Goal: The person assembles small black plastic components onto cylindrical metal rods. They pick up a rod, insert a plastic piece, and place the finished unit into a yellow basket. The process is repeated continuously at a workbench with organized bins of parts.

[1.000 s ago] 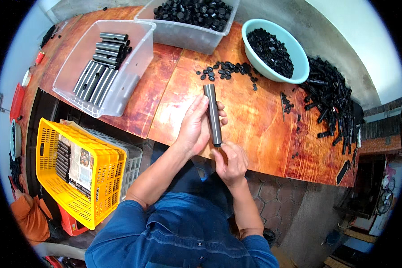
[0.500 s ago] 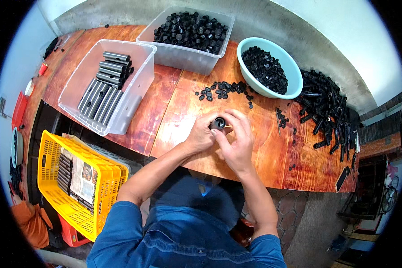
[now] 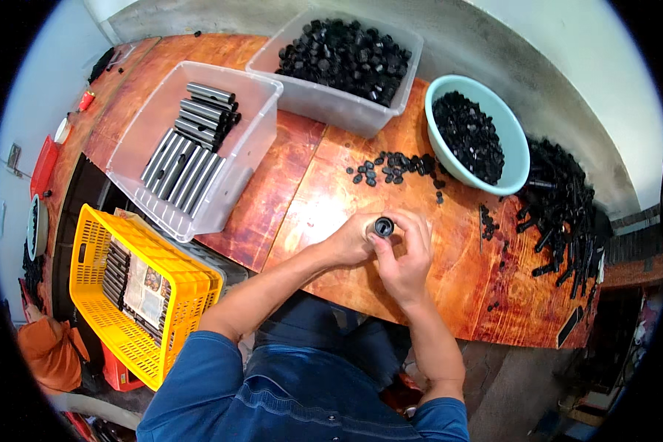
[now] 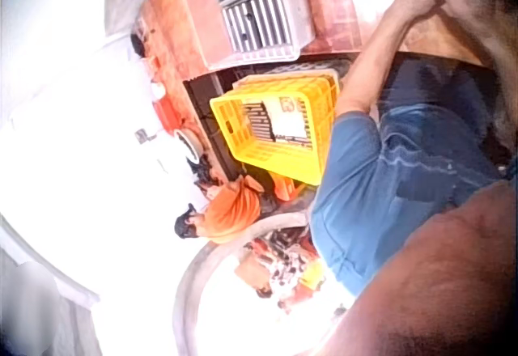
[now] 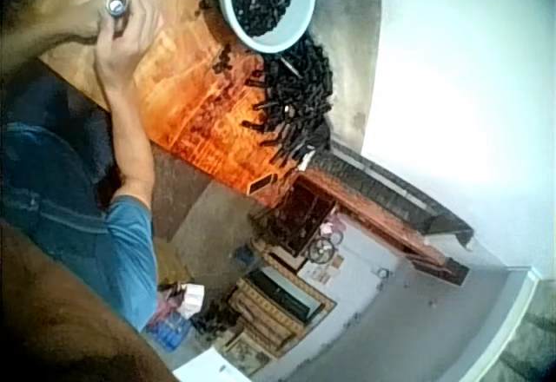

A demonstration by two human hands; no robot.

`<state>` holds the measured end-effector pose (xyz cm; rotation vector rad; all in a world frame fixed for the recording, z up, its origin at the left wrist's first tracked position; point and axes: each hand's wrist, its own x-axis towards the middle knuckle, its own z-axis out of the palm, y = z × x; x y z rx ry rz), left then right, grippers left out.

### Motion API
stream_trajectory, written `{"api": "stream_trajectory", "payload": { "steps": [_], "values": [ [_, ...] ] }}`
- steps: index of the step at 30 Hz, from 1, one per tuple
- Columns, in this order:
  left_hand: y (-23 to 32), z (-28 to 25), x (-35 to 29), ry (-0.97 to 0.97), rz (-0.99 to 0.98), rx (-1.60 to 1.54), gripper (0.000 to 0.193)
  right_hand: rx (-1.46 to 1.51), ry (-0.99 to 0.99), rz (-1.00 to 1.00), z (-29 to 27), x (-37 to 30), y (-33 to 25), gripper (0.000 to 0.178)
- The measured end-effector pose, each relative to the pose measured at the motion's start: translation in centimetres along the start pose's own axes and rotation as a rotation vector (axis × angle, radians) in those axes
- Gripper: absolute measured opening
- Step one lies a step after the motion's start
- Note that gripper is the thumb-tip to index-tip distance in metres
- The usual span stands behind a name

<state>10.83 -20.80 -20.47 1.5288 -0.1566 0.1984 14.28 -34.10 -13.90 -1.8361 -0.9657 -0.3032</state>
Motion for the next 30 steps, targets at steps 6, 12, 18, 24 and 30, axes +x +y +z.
{"api": "stream_trajectory", "payload": {
  "steps": [6,12,18,24,30],
  "values": [
    [-2.1,0.2,-0.3,0.04,0.105,0.076,0.017,-0.04,-0.066,-0.067,0.5,-0.7,1.3,0.04],
    [-0.3,0.5,0.7,0.17,0.001,-0.079,0.063,0.5,0.154,0.266,0.6,1.3,3.5,0.017],
    [-0.5,0.4,0.1,0.549,-0.067,-0.278,0.035,0.044,0.352,0.013,1.8,0.2,9.6,0.033],
    [8.2,-4.2,5.0,0.725,0.515,0.629,0.02,-0.071,0.116,-0.062,0.7,-0.2,9.0,0.039],
    [12.1,-13.5,18.9,0.437,0.262,1.071,0.022,-0.116,0.107,-0.21,0.8,1.0,9.2,0.042]
  ]
}}
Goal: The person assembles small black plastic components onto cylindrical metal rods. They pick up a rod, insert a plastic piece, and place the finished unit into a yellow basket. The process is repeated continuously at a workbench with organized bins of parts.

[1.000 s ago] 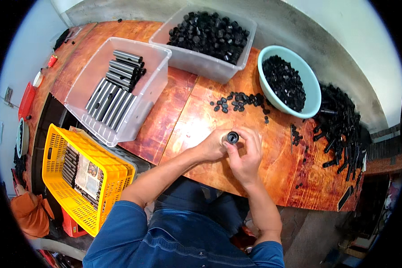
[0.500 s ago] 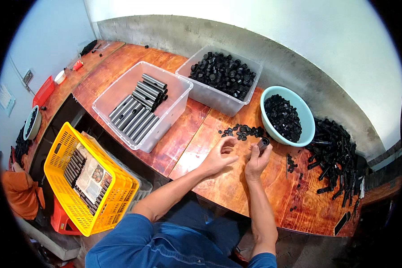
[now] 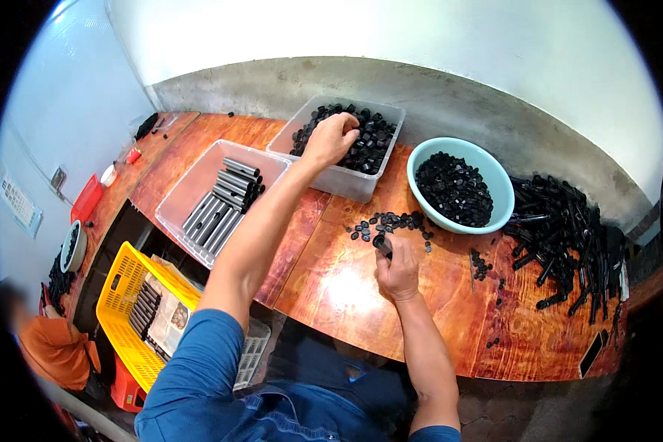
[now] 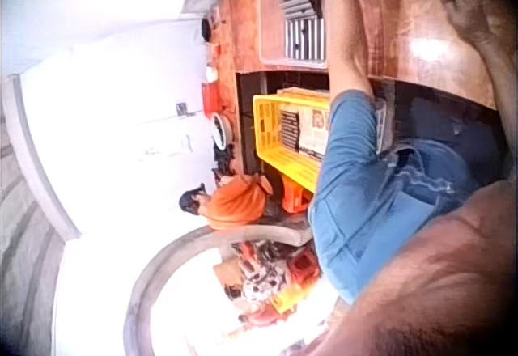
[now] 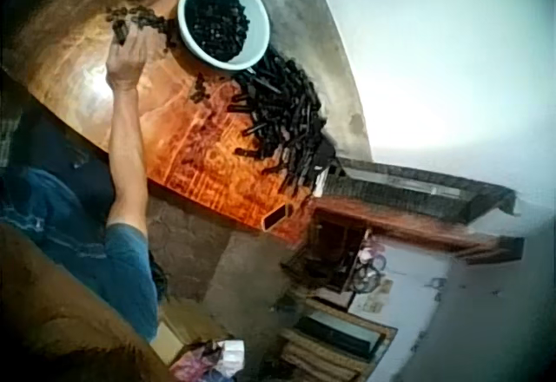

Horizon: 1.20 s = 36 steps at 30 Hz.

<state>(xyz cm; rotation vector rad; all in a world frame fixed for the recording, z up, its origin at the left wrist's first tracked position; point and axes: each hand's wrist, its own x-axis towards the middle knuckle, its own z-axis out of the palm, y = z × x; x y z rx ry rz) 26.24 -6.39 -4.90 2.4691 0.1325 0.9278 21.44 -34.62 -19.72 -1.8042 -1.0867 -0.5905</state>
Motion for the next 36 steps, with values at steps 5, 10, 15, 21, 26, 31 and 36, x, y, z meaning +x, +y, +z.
{"api": "stream_trajectory", "payload": {
  "steps": [5,10,15,21,26,31,36],
  "values": [
    [-9.8,1.4,1.8,-0.509,0.215,0.456,0.03,0.037,-0.018,-0.021,-0.2,0.8,-1.0,0.045],
    [-10.7,4.2,2.3,-0.76,0.023,0.506,0.038,-0.047,-0.005,0.045,-0.4,0.3,0.2,0.047],
    [-9.7,4.3,2.2,-0.675,-0.027,0.52,0.03,-0.071,0.049,0.058,-0.5,0.6,0.7,0.046],
    [-11.0,4.8,2.4,-0.754,-0.147,0.628,0.026,-0.106,0.036,0.07,-0.6,0.5,0.8,0.046],
    [-9.1,3.0,2.7,-0.697,-0.144,0.527,0.03,-0.129,0.051,0.093,-1.4,0.8,0.7,0.046],
    [-1.8,-0.1,1.2,-0.115,0.066,0.066,0.044,-0.006,0.115,0.077,-1.5,0.8,0.6,0.051],
    [8.6,0.0,-7.7,-0.197,-0.206,-0.835,0.034,0.056,0.136,0.115,-1.1,-0.2,1.4,0.055]
  ]
}}
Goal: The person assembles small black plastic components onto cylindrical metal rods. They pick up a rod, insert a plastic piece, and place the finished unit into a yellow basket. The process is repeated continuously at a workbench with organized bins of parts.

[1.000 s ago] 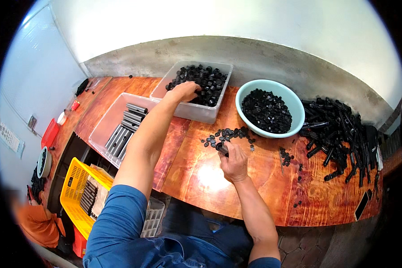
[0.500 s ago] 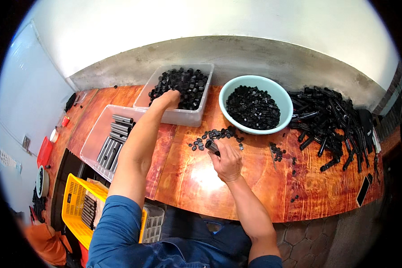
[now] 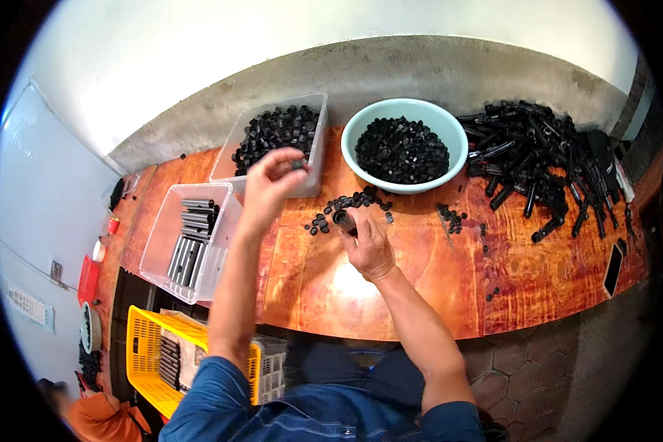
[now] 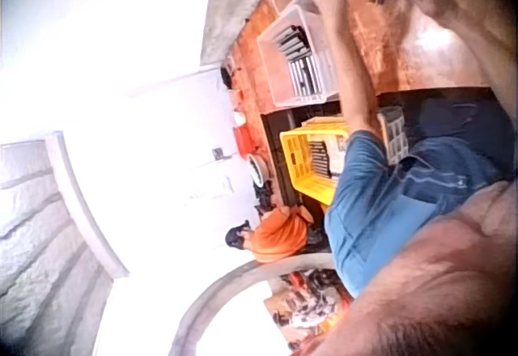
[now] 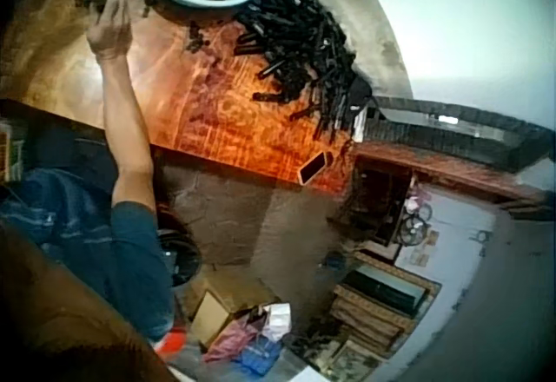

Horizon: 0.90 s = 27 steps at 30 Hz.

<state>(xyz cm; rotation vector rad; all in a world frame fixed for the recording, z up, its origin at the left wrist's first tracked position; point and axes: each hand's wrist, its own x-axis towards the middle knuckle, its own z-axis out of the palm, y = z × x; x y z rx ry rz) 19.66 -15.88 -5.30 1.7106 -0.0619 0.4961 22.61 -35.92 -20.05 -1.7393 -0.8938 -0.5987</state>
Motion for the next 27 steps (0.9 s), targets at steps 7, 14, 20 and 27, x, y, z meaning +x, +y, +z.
{"api": "stream_trajectory", "payload": {
  "steps": [7,14,20,27],
  "values": [
    [-2.0,3.4,-7.4,0.101,-0.036,-0.135,0.026,-0.024,-0.115,-0.043,-1.7,-0.1,-2.6,0.059],
    [-1.6,2.8,-8.3,-0.002,-0.07,0.016,0.027,-0.02,-0.062,-0.054,-1.3,-0.5,-3.0,0.057],
    [-1.4,3.0,-8.8,-0.011,-0.118,0.074,0.03,0.018,-0.063,-0.011,-1.2,-0.5,-3.2,0.053],
    [-3.2,4.1,-9.3,0.048,-0.308,-0.346,0.023,0.018,-0.022,-0.033,-0.8,-0.5,-3.1,0.052]
  ]
}}
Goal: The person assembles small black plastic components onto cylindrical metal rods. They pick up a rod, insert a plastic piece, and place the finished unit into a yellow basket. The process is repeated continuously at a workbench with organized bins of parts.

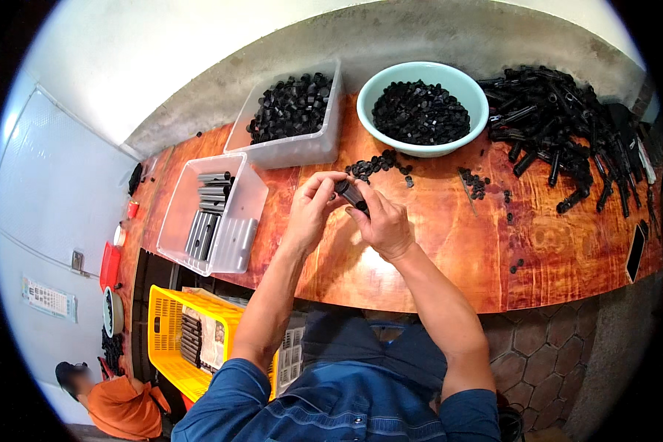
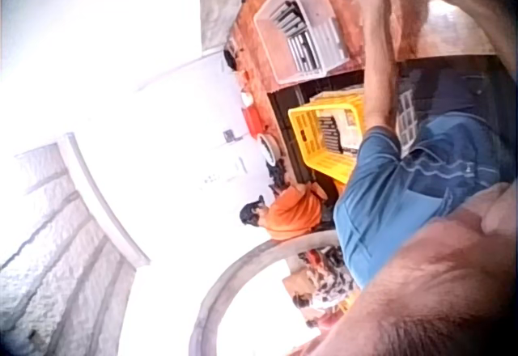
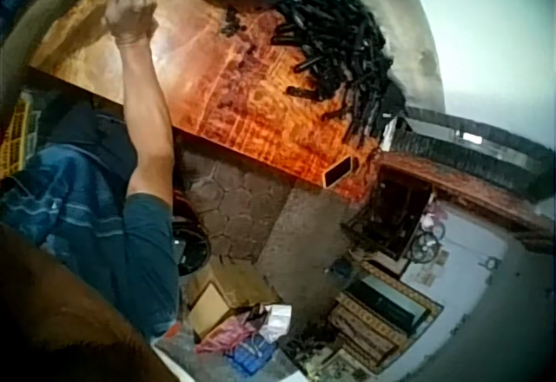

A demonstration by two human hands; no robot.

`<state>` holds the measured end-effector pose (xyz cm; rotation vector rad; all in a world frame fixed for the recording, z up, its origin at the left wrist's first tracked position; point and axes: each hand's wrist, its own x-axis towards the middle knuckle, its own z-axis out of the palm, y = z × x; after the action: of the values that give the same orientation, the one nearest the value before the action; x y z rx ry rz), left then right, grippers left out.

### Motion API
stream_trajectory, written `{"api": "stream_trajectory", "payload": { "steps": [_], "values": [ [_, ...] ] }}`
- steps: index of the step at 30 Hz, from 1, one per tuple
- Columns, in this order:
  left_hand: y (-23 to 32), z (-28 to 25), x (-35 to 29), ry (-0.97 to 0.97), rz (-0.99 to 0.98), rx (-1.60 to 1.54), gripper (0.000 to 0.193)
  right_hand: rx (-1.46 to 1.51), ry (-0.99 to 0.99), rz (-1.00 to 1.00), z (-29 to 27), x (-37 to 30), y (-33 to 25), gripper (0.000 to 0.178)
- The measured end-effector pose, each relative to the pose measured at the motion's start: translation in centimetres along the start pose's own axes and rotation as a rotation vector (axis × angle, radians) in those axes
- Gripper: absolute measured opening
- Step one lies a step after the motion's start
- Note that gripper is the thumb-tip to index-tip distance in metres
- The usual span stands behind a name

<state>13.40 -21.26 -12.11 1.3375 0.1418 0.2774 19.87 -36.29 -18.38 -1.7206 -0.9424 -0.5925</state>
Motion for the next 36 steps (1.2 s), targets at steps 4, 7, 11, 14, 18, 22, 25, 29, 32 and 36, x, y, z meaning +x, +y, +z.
{"api": "stream_trajectory", "payload": {
  "steps": [4,7,11,14,18,22,25,29,32,36],
  "values": [
    [-0.8,0.5,0.5,0.075,-0.127,-0.214,0.028,0.035,-0.024,0.039,0.1,-0.1,0.1,0.042],
    [-0.4,0.7,0.5,0.009,-0.256,-0.384,0.029,-0.029,-0.06,0.04,-0.1,0.2,-0.5,0.039],
    [-1.0,0.8,0.7,-0.044,-0.31,-0.477,0.028,-0.092,-0.056,0.019,0.0,0.1,-0.5,0.04],
    [-2.2,0.0,1.0,-0.037,-0.32,-0.517,0.028,-0.094,-0.052,0.004,-0.1,0.2,-0.3,0.041],
    [-2.5,-0.6,1.3,-0.166,-0.274,-0.56,0.028,0.021,-0.133,0.039,-0.2,0.2,-0.5,0.043],
    [-2.5,-0.7,1.7,-0.257,-0.254,-0.557,0.032,0.211,-0.214,0.169,0.0,-0.1,-0.8,0.04],
    [-2.9,-0.9,1.8,-0.293,-0.24,-0.614,0.03,0.35,-0.338,0.276,-0.4,0.0,-1.1,0.039],
    [-3.0,0.0,1.7,-0.284,-0.19,-0.612,0.024,0.434,-0.436,0.372,-0.9,0.6,-1.2,0.04],
    [-3.3,0.4,1.9,-0.222,-0.211,-0.566,0.024,0.36,-0.325,0.37,0.2,-0.4,-0.6,0.039],
    [-3.5,1.3,2.3,-0.134,-0.179,-0.421,0.029,0.355,-0.245,0.45,0.8,-0.3,0.0,0.042]
  ]
}}
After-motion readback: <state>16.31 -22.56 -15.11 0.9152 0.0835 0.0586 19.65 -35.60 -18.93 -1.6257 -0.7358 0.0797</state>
